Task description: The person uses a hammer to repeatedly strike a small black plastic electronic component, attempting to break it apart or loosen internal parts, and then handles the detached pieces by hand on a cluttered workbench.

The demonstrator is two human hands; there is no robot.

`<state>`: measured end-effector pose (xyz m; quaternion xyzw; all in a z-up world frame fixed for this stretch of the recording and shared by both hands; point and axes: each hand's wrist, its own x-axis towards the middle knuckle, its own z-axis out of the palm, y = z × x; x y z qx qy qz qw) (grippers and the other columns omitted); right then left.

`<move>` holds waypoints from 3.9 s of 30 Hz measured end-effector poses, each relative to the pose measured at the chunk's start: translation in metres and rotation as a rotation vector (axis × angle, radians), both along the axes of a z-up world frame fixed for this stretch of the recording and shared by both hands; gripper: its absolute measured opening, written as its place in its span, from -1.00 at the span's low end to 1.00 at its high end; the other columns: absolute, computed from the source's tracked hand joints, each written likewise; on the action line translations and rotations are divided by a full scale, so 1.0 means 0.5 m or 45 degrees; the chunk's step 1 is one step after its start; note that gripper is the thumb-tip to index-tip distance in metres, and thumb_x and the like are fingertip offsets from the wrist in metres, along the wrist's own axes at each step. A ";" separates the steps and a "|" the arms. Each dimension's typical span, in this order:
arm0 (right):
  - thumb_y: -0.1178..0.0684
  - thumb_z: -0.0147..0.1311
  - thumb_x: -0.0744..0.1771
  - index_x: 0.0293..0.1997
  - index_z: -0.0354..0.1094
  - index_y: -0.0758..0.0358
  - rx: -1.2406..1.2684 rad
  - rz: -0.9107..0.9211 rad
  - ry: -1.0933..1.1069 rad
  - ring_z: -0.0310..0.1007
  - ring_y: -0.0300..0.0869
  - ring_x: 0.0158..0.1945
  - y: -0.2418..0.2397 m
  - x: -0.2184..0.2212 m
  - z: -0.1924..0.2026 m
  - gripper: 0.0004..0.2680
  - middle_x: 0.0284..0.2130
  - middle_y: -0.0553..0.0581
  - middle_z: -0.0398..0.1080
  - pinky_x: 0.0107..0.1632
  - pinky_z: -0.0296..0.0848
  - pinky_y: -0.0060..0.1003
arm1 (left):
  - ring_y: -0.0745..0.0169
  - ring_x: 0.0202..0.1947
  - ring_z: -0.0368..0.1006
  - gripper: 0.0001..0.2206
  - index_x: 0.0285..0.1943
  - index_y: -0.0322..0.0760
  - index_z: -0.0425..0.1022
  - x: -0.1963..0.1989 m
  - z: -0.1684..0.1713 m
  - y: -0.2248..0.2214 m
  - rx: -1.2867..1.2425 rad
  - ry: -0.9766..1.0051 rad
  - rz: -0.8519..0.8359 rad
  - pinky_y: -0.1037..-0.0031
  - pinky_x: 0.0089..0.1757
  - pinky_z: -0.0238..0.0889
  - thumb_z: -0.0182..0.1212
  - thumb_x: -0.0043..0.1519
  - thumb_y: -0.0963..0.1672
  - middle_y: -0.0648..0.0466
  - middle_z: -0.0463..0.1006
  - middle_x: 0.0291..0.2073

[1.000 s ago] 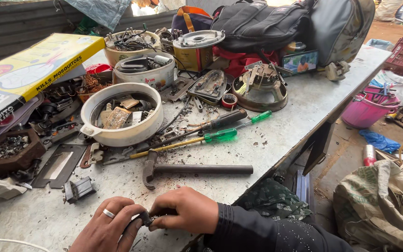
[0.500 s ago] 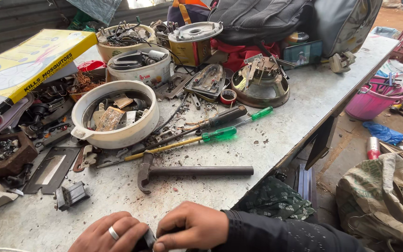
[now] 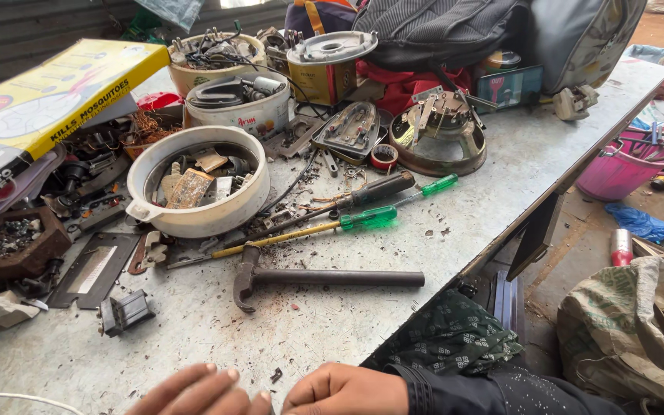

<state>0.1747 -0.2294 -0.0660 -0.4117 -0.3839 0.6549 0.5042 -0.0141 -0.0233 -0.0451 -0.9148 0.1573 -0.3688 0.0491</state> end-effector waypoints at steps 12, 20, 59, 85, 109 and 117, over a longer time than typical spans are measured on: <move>0.04 0.25 0.37 0.09 0.36 0.29 1.051 -0.551 -2.061 0.52 -0.06 -0.18 0.033 -0.048 0.157 -0.76 -0.19 0.13 0.41 -0.17 0.48 -0.16 | 0.07 -0.23 0.67 -0.65 -0.15 -0.25 0.65 0.053 -0.055 0.091 -0.904 0.732 0.077 0.28 -0.11 0.48 0.51 0.02 0.01 -0.01 0.69 -0.36; 0.03 0.21 0.37 -0.11 0.41 0.28 0.693 -0.328 -1.695 0.52 0.06 -0.21 0.021 -0.031 0.155 -0.86 -0.28 0.19 0.47 -0.16 0.46 -0.15 | 0.06 -0.10 0.56 -0.67 -0.06 -0.23 0.51 0.050 -0.019 0.065 -0.500 0.572 -0.193 0.15 0.07 0.34 0.43 0.19 0.02 0.04 0.59 -0.30; -0.03 0.19 0.40 0.09 0.42 0.25 0.661 -0.507 -1.261 0.51 -0.13 -0.23 0.047 -0.019 0.137 -0.78 -0.20 0.12 0.41 -0.20 0.51 -0.31 | 0.05 0.08 0.55 -0.59 -0.02 -0.12 0.61 0.043 -0.069 0.107 -0.643 0.553 0.150 0.10 0.10 0.31 0.37 0.10 0.11 0.12 0.66 -0.23; 0.00 0.21 0.39 0.04 0.44 0.24 0.698 -0.504 -1.295 0.52 -0.07 -0.17 0.048 -0.020 0.133 -0.81 -0.21 0.13 0.43 -0.13 0.50 -0.24 | 0.01 0.01 0.57 -0.56 -0.07 -0.14 0.62 0.059 -0.040 0.093 -0.652 0.622 0.202 0.09 0.03 0.34 0.44 -0.02 0.11 0.08 0.67 -0.29; -0.01 0.19 0.40 0.03 0.45 0.26 0.709 -0.489 -1.289 0.52 -0.06 -0.15 0.046 -0.019 0.133 -0.81 -0.20 0.14 0.43 -0.12 0.50 -0.23 | 0.00 -0.03 0.59 -0.55 -0.07 -0.16 0.62 0.059 -0.044 0.097 -0.637 0.608 0.174 0.06 0.02 0.34 0.44 -0.02 0.10 0.06 0.68 -0.29; -0.02 0.19 0.40 0.02 0.45 0.28 0.689 -0.474 -1.291 0.51 -0.05 -0.16 0.046 -0.019 0.134 -0.80 -0.21 0.15 0.42 -0.13 0.49 -0.22 | -0.01 -0.02 0.59 -0.55 -0.08 -0.17 0.62 0.057 -0.038 0.093 -0.639 0.582 0.176 0.05 0.03 0.33 0.46 -0.04 0.10 0.05 0.68 -0.29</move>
